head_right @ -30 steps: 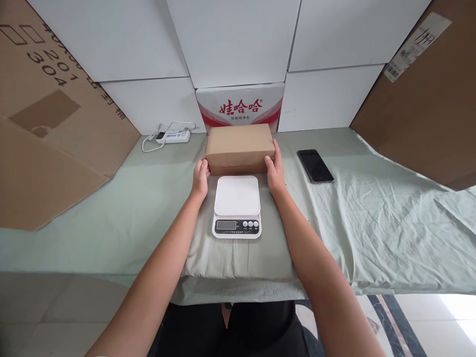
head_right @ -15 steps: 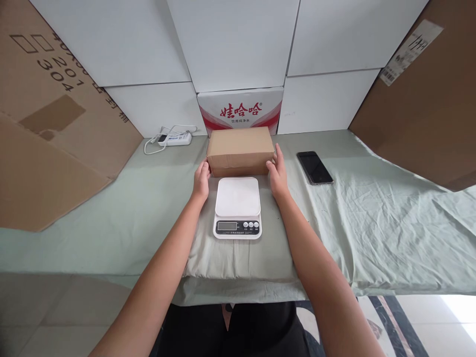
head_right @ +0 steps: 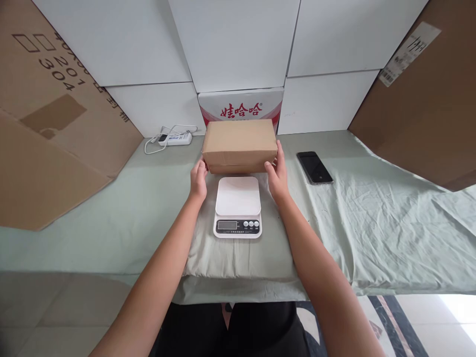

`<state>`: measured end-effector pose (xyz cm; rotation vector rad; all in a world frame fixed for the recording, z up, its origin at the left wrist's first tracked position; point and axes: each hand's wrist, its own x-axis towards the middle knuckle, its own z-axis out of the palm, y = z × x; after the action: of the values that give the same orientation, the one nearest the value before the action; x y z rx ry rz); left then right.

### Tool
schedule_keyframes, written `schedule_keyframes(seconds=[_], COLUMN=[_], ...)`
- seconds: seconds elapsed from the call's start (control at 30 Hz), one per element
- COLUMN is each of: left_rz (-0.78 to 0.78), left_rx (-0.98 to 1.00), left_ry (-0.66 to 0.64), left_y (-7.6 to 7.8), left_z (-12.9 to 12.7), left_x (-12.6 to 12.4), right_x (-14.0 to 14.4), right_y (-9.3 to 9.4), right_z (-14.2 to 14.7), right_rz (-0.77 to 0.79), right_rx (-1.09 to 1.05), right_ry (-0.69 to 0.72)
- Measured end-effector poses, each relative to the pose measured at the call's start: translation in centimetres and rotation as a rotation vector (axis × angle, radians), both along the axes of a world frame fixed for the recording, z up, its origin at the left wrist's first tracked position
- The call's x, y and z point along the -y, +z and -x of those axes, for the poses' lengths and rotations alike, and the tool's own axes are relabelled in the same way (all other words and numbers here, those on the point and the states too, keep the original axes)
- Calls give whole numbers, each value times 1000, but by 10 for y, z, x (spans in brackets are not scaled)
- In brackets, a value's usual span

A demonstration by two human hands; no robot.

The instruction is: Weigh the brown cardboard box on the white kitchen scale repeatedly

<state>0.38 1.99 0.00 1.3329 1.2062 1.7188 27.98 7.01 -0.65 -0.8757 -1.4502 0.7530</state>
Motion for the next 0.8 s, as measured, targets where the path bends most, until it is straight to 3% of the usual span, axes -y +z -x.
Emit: schedule_keyframes(seconds=[0.13, 0.3, 0.43, 0.8], left_rz=[-49, 11, 37, 18], left_rx=[10, 12, 3, 9], left_ry=[-6, -12, -14, -30], left_y=[8, -2, -4, -8], left_z=[-3, -9, -11, -12], left_x=[56, 120, 130, 139], right_x=[49, 108, 124, 125], right_y=[8, -10, -18, -9], right_z=[-12, -26, -31, -28], right_rz=[-118, -157, -120, -97], right_rx=[84, 140, 162, 103], right_ry=[-45, -111, -121, -164])
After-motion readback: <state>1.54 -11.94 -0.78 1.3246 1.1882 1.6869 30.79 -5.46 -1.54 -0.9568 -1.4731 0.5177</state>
